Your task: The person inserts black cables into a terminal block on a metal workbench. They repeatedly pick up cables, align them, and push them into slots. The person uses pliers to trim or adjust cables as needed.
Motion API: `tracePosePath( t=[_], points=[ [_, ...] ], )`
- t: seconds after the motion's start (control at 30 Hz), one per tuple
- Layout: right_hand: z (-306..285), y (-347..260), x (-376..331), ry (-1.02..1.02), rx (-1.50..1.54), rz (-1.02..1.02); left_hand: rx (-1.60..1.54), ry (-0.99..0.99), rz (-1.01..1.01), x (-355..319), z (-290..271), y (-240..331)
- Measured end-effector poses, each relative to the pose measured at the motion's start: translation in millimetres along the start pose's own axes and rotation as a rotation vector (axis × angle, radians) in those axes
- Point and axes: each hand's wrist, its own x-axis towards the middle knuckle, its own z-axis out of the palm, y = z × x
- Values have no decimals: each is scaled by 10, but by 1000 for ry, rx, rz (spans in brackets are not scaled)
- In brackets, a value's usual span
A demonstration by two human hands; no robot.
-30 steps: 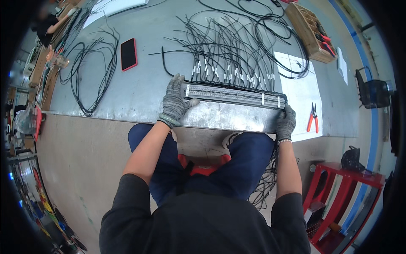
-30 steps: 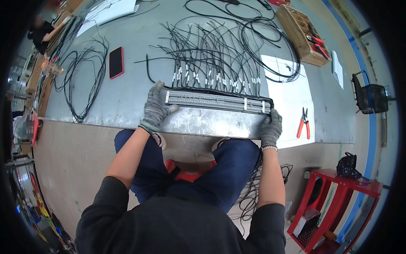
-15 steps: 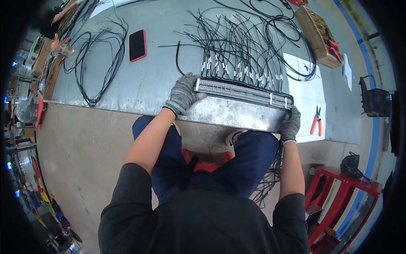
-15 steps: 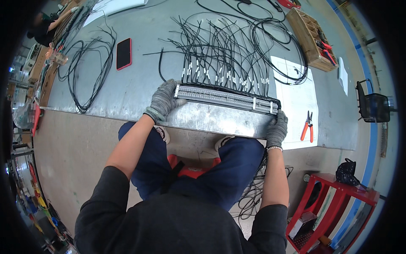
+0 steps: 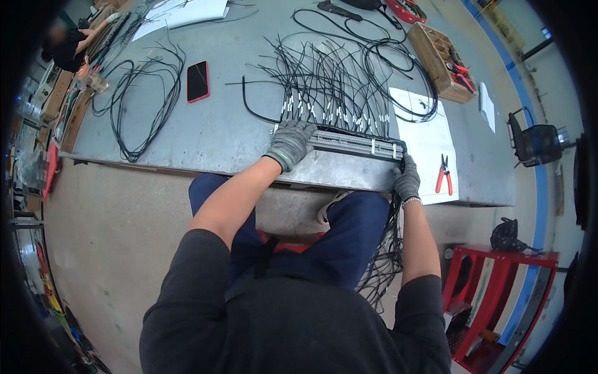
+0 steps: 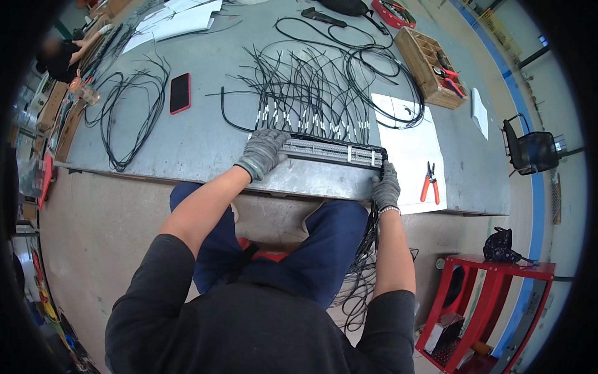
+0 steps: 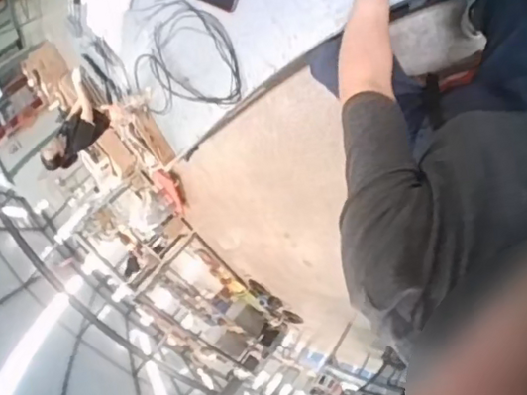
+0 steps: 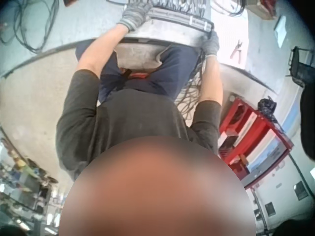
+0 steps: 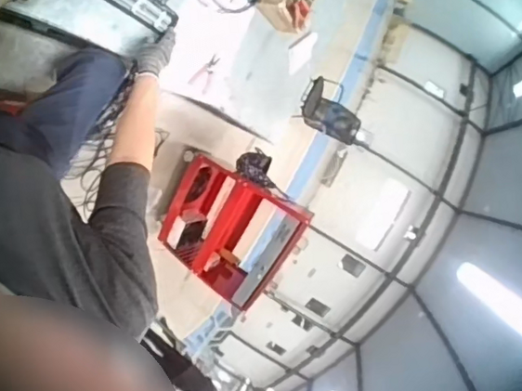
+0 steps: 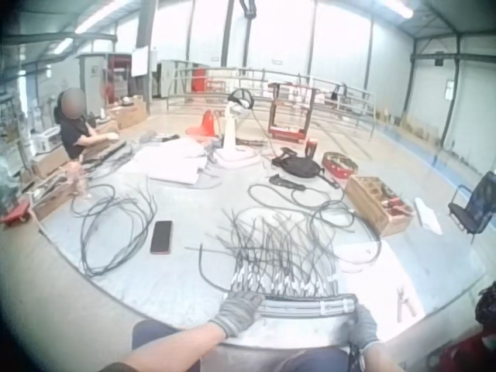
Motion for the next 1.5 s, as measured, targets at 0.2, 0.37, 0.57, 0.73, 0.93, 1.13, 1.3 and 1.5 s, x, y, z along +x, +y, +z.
tracePosePath(
  t=[0.2,0.37,0.57,0.73,0.93,1.13,1.3,1.5],
  points=[
    [-7,256,33,78,87,-86,-149,133,129,-537,-112,-519],
    [-183,558,135,357,-102,-8,-47,33,48,-905,-352,-1071],
    [-543,1695,415,42,-230,505,-75,3,-42,-861,-248,-1046],
    [-757,1844,476,-241,-159,548,-385,-25,-247,-741,-477,-1063],
    [-764,2040,624,-274,-281,601,-463,-12,-272,-148,-534,-908],
    [-872,2114,880,-207,-87,702,-219,-184,-241,308,-180,-915],
    [-935,831,683,-204,1641,653,-181,-197,-260,210,-189,-1004],
    [-780,-1066,404,-665,1409,91,-196,-171,-216,243,-185,-978]
  ],
)
